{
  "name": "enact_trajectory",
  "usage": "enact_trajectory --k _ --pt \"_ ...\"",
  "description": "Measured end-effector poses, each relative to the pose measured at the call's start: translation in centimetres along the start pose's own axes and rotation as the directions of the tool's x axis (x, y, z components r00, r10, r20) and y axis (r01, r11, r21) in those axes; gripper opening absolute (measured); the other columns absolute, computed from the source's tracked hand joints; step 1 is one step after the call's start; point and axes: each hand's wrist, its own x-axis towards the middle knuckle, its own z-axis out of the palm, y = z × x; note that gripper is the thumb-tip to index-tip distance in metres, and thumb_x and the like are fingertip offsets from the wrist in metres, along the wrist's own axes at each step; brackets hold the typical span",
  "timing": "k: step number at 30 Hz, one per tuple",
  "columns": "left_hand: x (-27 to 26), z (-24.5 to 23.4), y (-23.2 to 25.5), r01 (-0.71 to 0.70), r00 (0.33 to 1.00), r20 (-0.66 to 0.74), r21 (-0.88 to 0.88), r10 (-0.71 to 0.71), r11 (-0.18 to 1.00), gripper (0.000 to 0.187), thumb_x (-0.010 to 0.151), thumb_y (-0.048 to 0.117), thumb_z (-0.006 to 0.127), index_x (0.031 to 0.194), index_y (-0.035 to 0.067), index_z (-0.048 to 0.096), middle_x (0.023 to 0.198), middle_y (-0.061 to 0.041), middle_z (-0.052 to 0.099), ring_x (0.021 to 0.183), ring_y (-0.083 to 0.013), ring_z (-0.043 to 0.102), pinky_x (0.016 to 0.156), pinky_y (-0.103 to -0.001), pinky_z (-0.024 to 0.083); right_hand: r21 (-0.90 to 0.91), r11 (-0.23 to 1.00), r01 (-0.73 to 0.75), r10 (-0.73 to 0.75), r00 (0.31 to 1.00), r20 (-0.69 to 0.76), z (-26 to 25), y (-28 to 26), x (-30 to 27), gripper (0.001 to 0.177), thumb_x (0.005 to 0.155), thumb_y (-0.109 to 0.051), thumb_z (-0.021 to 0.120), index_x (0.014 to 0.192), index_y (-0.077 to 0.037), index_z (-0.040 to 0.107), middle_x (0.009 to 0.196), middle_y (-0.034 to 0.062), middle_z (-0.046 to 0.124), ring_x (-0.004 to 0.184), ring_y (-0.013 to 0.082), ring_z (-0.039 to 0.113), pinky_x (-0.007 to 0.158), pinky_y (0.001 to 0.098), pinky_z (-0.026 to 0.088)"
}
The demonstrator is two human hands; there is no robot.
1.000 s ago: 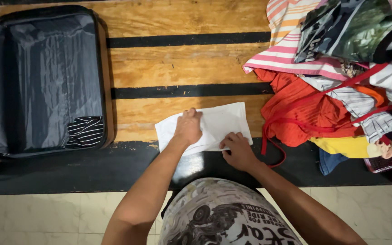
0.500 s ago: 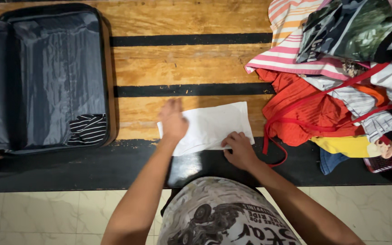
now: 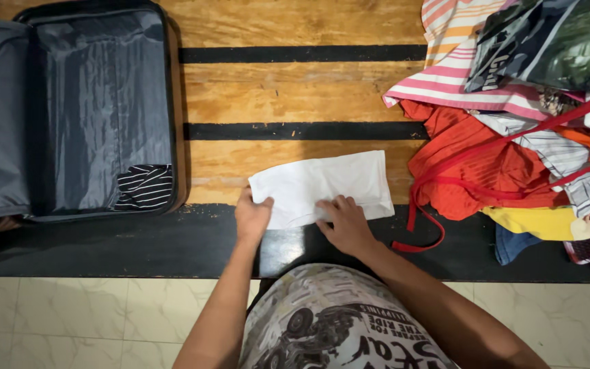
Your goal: The person folds a striped top, a white cloth, a pair of denim shorts, a pink cloth, and a black cloth on a wooden bench. Each item is folded neatly and placed into an open black suitcase. The person handles the items one at a time, arranging them in the suitcase.
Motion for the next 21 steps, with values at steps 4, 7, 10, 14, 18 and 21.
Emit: enact_trajectory --k 4,7,10,14,18,21 --pt "0.9 -0.9 0.0 0.201 0.979 0.126 -0.587 -0.157 0.784 0.078 0.074 -0.011 0.073 0.143 0.005 0.039 0.140 -0.025 0.054 0.117 -0.0311 0.061 0.094 -0.040 0.055 -0.129 0.986 -0.105 0.125 0.980 0.154 -0.1 -0.9 1.7 0.064 0.089 -0.036 0.070 0.148 -0.032 0.047 0.114 0.0108 0.056 0.109 0.0316 0.053 0.087 0.0514 0.046" --pt "0.3 -2.2 1.9 0.395 0.918 0.305 -0.651 -0.252 0.648 0.099 0.073 -0.015 0.069 0.154 0.017 0.023 0.145 -0.013 0.043 0.119 -0.0277 0.059 0.094 -0.041 0.052 -0.197 0.971 -0.136 0.184 0.950 0.251 -0.3 -1.4 2.6 0.073 0.089 -0.040 0.069 0.155 -0.039 0.036 0.120 0.0120 0.053 0.112 0.0329 0.050 0.089 0.0528 0.046" --pt "0.0 -2.7 3.1 0.523 0.849 0.413 -0.749 -0.329 0.407 0.100 0.071 -0.016 0.066 0.152 0.021 0.020 0.138 -0.019 0.055 0.115 -0.0314 0.065 0.094 -0.045 0.057 -0.235 0.964 -0.122 0.189 0.939 0.288 -0.6 -1.4 2.6 0.078 0.088 -0.040 0.070 0.157 -0.041 0.033 0.122 0.0127 0.052 0.113 0.0337 0.050 0.090 0.0538 0.046" --pt "-0.4 -3.2 3.3 0.545 0.838 0.511 -0.798 -0.191 0.256 0.087 0.077 -0.009 0.068 0.155 0.004 0.033 0.124 -0.018 0.064 0.111 -0.0312 0.066 0.091 -0.046 0.058 -0.205 0.971 -0.124 0.184 0.935 0.304 -0.6 -1.1 2.8 0.078 0.088 -0.039 0.070 0.156 -0.042 0.034 0.121 0.0129 0.052 0.113 0.0330 0.049 0.090 0.0545 0.046" --pt "-0.8 -2.5 4.1 0.139 0.990 0.130 -0.732 -0.063 0.667 0.085 0.076 -0.019 0.061 0.151 0.012 0.038 0.111 -0.009 0.067 0.101 -0.0188 0.066 0.089 -0.034 0.056 -0.198 0.973 -0.115 0.173 0.936 0.306 -0.4 -0.7 2.7 0.077 0.088 -0.039 0.070 0.156 -0.042 0.034 0.120 0.0124 0.052 0.113 0.0319 0.050 0.089 0.0530 0.046" --pt "-1.0 -2.3 4.4 -0.067 0.992 0.042 -0.598 0.115 0.798 0.083 0.076 -0.024 0.062 0.149 0.009 0.043 0.101 -0.008 0.068 0.090 -0.0141 0.063 0.080 -0.028 0.053 -0.193 0.975 -0.109 0.165 0.938 0.305 -0.3 -0.4 2.7 0.077 0.088 -0.040 0.069 0.156 -0.042 0.034 0.118 0.0124 0.052 0.114 0.0312 0.050 0.088 0.0516 0.047"
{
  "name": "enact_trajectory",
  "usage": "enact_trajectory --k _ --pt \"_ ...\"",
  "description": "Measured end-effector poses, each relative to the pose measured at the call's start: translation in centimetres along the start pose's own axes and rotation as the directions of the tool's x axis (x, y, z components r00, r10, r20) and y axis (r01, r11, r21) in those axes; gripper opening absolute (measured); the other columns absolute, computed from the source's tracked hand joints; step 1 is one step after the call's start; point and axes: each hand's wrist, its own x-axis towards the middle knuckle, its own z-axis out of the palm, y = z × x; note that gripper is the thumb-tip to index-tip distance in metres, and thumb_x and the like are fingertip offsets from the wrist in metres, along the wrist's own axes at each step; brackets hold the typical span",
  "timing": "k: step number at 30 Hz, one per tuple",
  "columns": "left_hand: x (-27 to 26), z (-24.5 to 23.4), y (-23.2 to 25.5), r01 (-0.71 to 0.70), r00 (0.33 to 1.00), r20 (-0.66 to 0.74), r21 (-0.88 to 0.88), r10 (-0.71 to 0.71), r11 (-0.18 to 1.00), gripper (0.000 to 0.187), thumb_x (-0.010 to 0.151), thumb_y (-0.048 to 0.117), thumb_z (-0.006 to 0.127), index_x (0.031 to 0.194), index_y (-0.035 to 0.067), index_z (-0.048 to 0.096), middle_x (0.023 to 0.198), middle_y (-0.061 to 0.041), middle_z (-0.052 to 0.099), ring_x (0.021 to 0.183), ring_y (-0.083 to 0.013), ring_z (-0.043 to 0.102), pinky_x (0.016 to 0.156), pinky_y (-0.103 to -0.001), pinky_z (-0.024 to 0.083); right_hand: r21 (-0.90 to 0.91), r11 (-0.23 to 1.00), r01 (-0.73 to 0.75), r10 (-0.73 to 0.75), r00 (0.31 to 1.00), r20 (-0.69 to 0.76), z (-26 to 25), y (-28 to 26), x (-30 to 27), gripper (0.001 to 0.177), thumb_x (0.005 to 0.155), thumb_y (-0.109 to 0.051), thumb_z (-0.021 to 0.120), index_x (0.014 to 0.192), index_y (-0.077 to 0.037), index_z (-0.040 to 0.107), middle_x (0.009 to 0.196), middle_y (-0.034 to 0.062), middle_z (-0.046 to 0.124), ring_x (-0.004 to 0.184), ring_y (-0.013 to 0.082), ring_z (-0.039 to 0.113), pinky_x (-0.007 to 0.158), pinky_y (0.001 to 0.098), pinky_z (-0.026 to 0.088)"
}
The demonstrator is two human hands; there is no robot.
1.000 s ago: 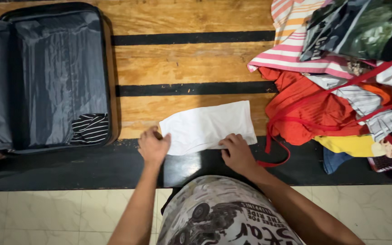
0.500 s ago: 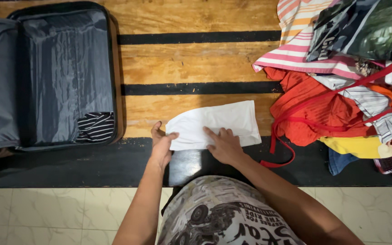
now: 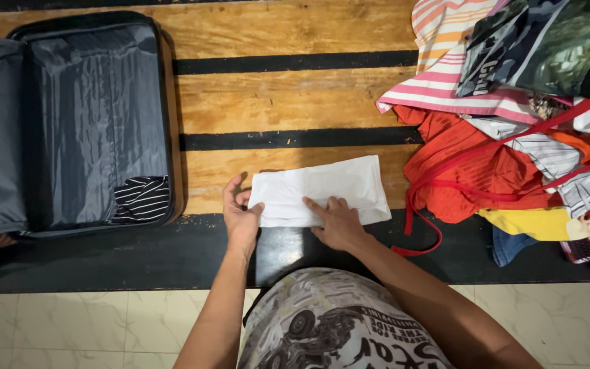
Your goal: The person folds a striped top, a white cloth, a pair of denim shorts, a pink cloth, and a black cloth on a wooden bench. Each item is folded neatly and placed into an open black suitcase. The person handles the items one at a time, arranging them in the suitcase.
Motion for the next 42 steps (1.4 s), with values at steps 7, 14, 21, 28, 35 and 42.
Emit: enact_trajectory --k 7,14,21,28,35,42 --pt "-0.1 -0.1 -0.3 0.019 0.998 0.055 0.091 -0.024 0.996 0.059 0.079 -0.022 0.062 0.134 0.001 0.061 0.102 -0.006 0.076 0.090 -0.0116 0.069 0.081 -0.025 0.054 -0.009 1.000 -0.005 0.005 1.000 0.008 -0.1 -0.1 0.0 0.077 0.088 -0.040 0.070 0.157 -0.041 0.034 0.119 0.0125 0.052 0.114 0.0311 0.049 0.089 0.0514 0.046" --pt "0.1 -0.2 -0.3 -0.063 0.989 0.145 0.192 0.035 0.979 0.066 0.074 -0.017 0.060 0.136 0.007 0.059 0.111 -0.007 0.069 0.099 -0.0151 0.066 0.083 -0.025 0.053 -0.031 0.999 -0.008 0.009 0.999 0.039 -0.6 -0.4 -0.3 0.078 0.090 -0.040 0.068 0.159 -0.039 0.031 0.121 0.0130 0.052 0.115 0.0315 0.049 0.089 0.0512 0.046" --pt "0.5 -1.4 0.7 -0.460 0.844 0.192 0.740 0.502 0.491 0.031 0.070 0.004 0.079 0.098 0.007 0.068 0.110 -0.014 0.068 0.098 -0.0325 0.065 0.082 -0.041 0.050 0.000 1.000 -0.015 0.015 0.999 0.041 -0.7 -0.5 -0.1 0.078 0.088 -0.039 0.069 0.157 -0.039 0.032 0.121 0.0125 0.051 0.114 0.0310 0.049 0.091 0.0508 0.044" --pt "-3.2 -0.5 1.8 -0.126 0.990 0.126 0.615 0.061 0.778 0.041 0.086 0.012 0.075 0.125 0.009 0.061 0.094 -0.019 0.073 0.080 -0.0317 0.071 0.076 -0.038 0.055 -0.013 1.000 -0.019 0.020 0.999 0.029 -0.8 -0.6 -0.3 0.079 0.087 -0.039 0.070 0.157 -0.039 0.034 0.120 0.0123 0.052 0.116 0.0313 0.049 0.092 0.0507 0.044" --pt "-1.1 -1.2 -0.4 -0.092 0.992 -0.016 0.583 0.124 0.807 0.046 0.087 0.010 0.073 0.129 0.008 0.054 0.093 -0.020 0.067 0.083 -0.0337 0.067 0.077 -0.040 0.054 0.016 1.000 -0.020 0.019 0.997 0.075 -0.9 -0.4 -0.2 0.078 0.088 -0.037 0.069 0.157 -0.040 0.033 0.121 0.0116 0.051 0.116 0.0304 0.049 0.095 0.0516 0.043" --pt "-0.6 -1.4 -1.5 -0.182 0.978 0.083 0.778 0.189 0.601 0.037 0.084 0.017 0.078 0.119 0.016 0.066 0.092 -0.013 0.067 0.093 -0.0348 0.065 0.084 -0.045 0.052 0.007 1.000 -0.014 0.014 0.999 0.051 -0.8 -0.3 -0.1 0.079 0.086 -0.037 0.070 0.157 -0.041 0.034 0.121 0.0115 0.052 0.116 0.0303 0.050 0.093 0.0518 0.045"
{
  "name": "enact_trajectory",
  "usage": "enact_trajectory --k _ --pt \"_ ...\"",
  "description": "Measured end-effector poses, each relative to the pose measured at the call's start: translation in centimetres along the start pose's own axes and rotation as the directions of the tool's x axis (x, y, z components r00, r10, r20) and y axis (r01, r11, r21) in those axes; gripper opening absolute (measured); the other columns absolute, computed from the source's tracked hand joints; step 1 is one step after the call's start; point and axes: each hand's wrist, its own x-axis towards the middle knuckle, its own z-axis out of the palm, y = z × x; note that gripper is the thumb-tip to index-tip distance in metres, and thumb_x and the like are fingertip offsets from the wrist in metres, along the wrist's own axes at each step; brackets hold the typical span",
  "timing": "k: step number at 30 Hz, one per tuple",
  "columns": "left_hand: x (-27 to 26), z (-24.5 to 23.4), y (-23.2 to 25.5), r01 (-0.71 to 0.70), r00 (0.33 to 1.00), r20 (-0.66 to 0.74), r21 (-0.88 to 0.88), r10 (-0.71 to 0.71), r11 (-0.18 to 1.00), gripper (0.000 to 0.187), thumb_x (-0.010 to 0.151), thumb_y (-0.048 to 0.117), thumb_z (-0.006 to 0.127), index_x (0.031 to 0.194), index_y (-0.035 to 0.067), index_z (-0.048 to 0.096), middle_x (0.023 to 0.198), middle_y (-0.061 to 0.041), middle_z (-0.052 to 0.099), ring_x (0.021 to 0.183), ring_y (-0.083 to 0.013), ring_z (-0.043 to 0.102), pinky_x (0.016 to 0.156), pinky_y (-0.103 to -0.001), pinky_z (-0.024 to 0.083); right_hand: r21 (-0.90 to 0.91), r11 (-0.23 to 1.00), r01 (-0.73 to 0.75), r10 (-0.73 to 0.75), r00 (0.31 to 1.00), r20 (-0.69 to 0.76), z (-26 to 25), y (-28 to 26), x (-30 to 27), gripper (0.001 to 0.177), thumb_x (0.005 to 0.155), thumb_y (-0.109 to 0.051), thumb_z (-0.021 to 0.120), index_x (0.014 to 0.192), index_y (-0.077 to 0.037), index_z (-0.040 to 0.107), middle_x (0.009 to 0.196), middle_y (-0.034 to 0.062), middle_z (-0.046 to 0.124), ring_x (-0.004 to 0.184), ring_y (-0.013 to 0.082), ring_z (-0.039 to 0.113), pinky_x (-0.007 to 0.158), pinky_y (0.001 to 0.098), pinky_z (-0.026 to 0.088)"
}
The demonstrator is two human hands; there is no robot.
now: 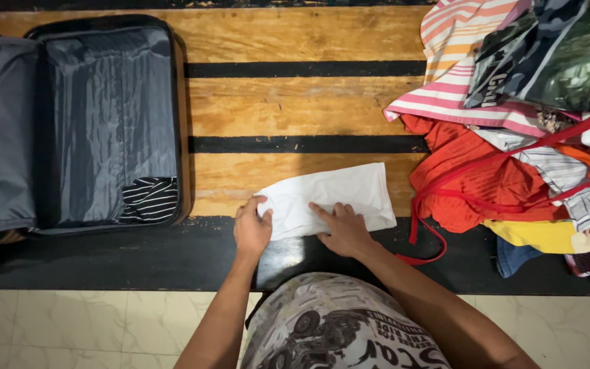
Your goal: The person folds a striped top, a white cloth, a pair of denim shorts, a pink cloth, and a black cloth on a wooden bench. Each item is folded neatly and placed into an open black suitcase. The person handles the items one at a time, arranging them in the suitcase.
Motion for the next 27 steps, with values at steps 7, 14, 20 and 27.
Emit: enact_trajectory --k 7,14,20,27 --pt "1.1 0.2 0.2 0.139 0.976 -0.190 0.180 -0.104 0.974 0.056 0.066 0.027 0.088 0.114 0.010 0.068 0.113 -0.019 0.062 0.110 -0.0413 0.055 0.090 -0.051 0.045 -0.006 1.000 0.010 -0.010 1.000 -0.023 0.5 0.3 0.1 0.080 0.086 -0.038 0.070 0.157 -0.041 0.034 0.120 0.0123 0.052 0.115 0.0312 0.050 0.091 0.0522 0.045" --pt "2.3 4.0 -2.7 0.053 0.997 -0.058 -0.072 -0.057 0.996 0.042 0.083 0.021 0.081 0.119 0.010 0.062 0.109 -0.012 0.065 0.106 -0.0318 0.062 0.093 -0.042 0.052 0.001 1.000 0.005 -0.005 1.000 -0.031 0.4 0.2 0.0 0.081 0.084 -0.039 0.070 0.157 -0.040 0.034 0.119 0.0121 0.053 0.115 0.0306 0.050 0.090 0.0520 0.045" --pt "3.2 3.2 -3.5 0.254 0.962 0.067 -0.577 -0.265 0.776 0.069 0.076 0.002 0.077 0.137 0.007 0.046 0.100 -0.003 0.056 0.088 -0.0155 0.054 0.079 -0.029 0.050 0.076 0.997 0.013 -0.006 0.996 -0.084 0.8 0.4 0.3 0.062 0.099 -0.047 0.060 0.155 -0.037 0.037 0.118 0.0121 0.055 0.114 0.0310 0.051 0.091 0.0541 0.044" --pt "2.8 0.8 1.7 0.124 0.992 0.023 -0.424 -0.126 0.897 0.073 0.076 -0.004 0.076 0.140 0.008 0.045 0.111 -0.007 0.056 0.092 -0.0166 0.056 0.082 -0.031 0.051 0.072 0.994 0.079 -0.059 0.969 -0.241 2.2 0.6 0.1 0.065 0.094 -0.044 0.060 0.154 -0.024 0.045 0.109 0.0147 0.059 0.104 0.0326 0.056 0.086 0.0494 0.048"
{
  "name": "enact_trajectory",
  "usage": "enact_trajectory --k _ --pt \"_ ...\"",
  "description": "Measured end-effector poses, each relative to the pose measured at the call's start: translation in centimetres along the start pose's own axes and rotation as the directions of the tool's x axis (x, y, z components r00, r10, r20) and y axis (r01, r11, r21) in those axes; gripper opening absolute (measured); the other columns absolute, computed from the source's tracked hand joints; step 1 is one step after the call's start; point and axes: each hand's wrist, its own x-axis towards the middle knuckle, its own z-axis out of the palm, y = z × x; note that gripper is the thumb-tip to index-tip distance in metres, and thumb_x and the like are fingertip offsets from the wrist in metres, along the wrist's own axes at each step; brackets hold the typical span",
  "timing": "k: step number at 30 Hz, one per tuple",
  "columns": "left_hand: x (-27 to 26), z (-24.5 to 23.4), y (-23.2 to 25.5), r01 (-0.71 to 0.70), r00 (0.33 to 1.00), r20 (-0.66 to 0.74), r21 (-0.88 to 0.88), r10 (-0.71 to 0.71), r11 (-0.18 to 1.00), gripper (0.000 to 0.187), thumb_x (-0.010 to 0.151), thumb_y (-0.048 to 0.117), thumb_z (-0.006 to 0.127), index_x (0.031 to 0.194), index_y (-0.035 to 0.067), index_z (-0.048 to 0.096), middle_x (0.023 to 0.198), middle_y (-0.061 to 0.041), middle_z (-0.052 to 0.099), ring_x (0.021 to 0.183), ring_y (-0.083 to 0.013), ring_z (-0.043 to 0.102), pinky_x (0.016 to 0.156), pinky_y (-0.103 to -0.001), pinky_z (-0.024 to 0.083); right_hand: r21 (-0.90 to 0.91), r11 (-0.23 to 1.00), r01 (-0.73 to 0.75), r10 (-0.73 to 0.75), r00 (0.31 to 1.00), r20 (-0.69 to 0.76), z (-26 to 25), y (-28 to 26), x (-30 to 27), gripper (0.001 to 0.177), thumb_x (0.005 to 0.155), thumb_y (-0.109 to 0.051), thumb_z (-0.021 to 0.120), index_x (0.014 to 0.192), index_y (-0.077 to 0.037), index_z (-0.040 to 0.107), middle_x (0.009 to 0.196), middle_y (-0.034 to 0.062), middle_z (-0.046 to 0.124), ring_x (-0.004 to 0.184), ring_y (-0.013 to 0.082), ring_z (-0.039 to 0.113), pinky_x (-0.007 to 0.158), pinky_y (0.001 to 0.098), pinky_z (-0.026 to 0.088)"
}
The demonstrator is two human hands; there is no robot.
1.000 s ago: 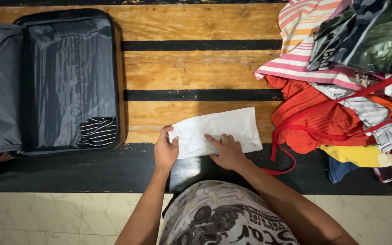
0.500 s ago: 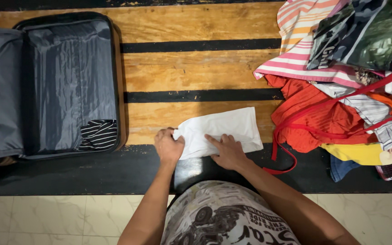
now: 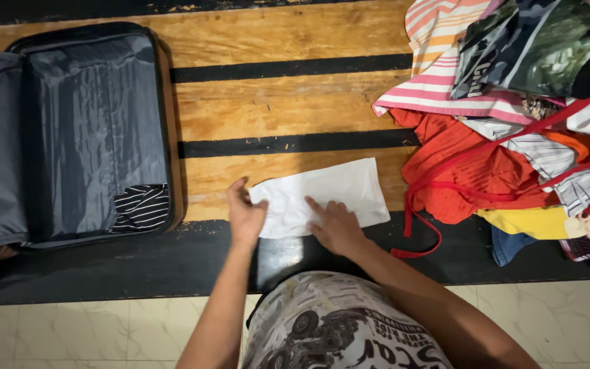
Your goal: The person folds a striped top, a white cloth, a pair of denim shorts, a pink cloth, and a black cloth on a wooden bench. Each item is folded neatly and placed into an open black suitcase. The person handles the items one at a time, arranging them in the suitcase.
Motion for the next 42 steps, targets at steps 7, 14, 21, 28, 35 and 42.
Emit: enact_trajectory --k 7,14,21,28,35,42 --pt "-3.4 4.9 6.8 0.257 0.939 0.266 -0.128 -0.216 0.958 0.069 0.082 0.005 0.074 0.143 0.014 0.042 0.105 -0.008 0.053 0.082 -0.0163 0.059 0.070 -0.035 0.058 0.888 0.111 -0.446 0.312 0.864 0.395 0.0 7.5 0.1 0.061 0.100 -0.051 0.047 0.139 -0.007 0.064 0.102 0.0090 0.071 0.086 0.0213 0.069 0.074 0.0346 0.054" --pt "-0.8 5.0 3.1 -0.148 0.972 0.187 0.007 0.144 0.989 0.036 0.084 0.002 0.072 0.118 0.009 0.063 0.099 -0.009 0.064 0.083 -0.0220 0.063 0.074 -0.035 0.055 0.869 0.373 -0.326 0.395 0.903 0.169 0.6 5.3 0.1 0.050 0.084 -0.024 0.076 0.129 -0.006 0.062 0.109 0.0153 0.073 0.083 0.0236 0.070 0.072 0.0378 0.058" --pt "3.1 7.2 5.2 -0.703 0.682 0.503 0.251 0.531 0.665 0.023 0.070 0.002 0.074 0.090 0.013 0.074 0.107 -0.012 0.066 0.107 -0.0367 0.060 0.091 -0.047 0.046 0.228 0.973 -0.021 0.098 0.938 -0.332 -1.3 1.0 -4.4 0.041 0.082 -0.019 0.078 0.120 -0.012 0.063 0.121 0.0148 0.055 0.103 0.0329 0.063 0.080 0.0414 0.055" --pt "-0.2 5.3 1.0 -0.459 0.830 0.503 0.373 0.240 0.806 0.035 0.076 0.003 0.070 0.110 0.008 0.066 0.112 -0.021 0.058 0.100 -0.0424 0.062 0.089 -0.047 0.053 0.066 0.982 0.176 -0.153 0.952 -0.265 -2.1 4.3 -4.9 0.062 0.068 -0.001 0.068 0.130 -0.011 0.060 0.151 0.0206 0.040 0.132 0.0432 0.043 0.107 0.0512 0.041" --pt "-7.6 0.6 1.6 -0.261 0.849 0.528 0.423 -0.002 0.868 0.038 0.082 0.008 0.068 0.120 0.008 0.065 0.115 -0.020 0.059 0.101 -0.0394 0.063 0.090 -0.047 0.052 0.033 0.930 0.365 -0.365 0.931 -0.005 -4.9 7.1 -4.7 0.079 0.066 -0.003 0.071 0.141 -0.006 0.049 0.158 0.0204 0.035 0.147 0.0409 0.030 0.115 0.0526 0.028" --pt "-3.0 0.6 3.7 -0.853 0.393 0.836 0.177 0.383 0.490 0.066 0.068 -0.004 0.064 0.132 0.010 0.065 0.146 -0.009 0.056 0.132 -0.0299 0.049 0.111 -0.043 0.035 -0.048 0.912 0.407 -0.409 0.907 -0.098 -4.0 7.0 -5.0 0.079 0.067 -0.010 0.074 0.141 -0.002 0.047 0.145 0.0194 0.045 0.140 0.0395 0.038 0.114 0.0515 0.033"
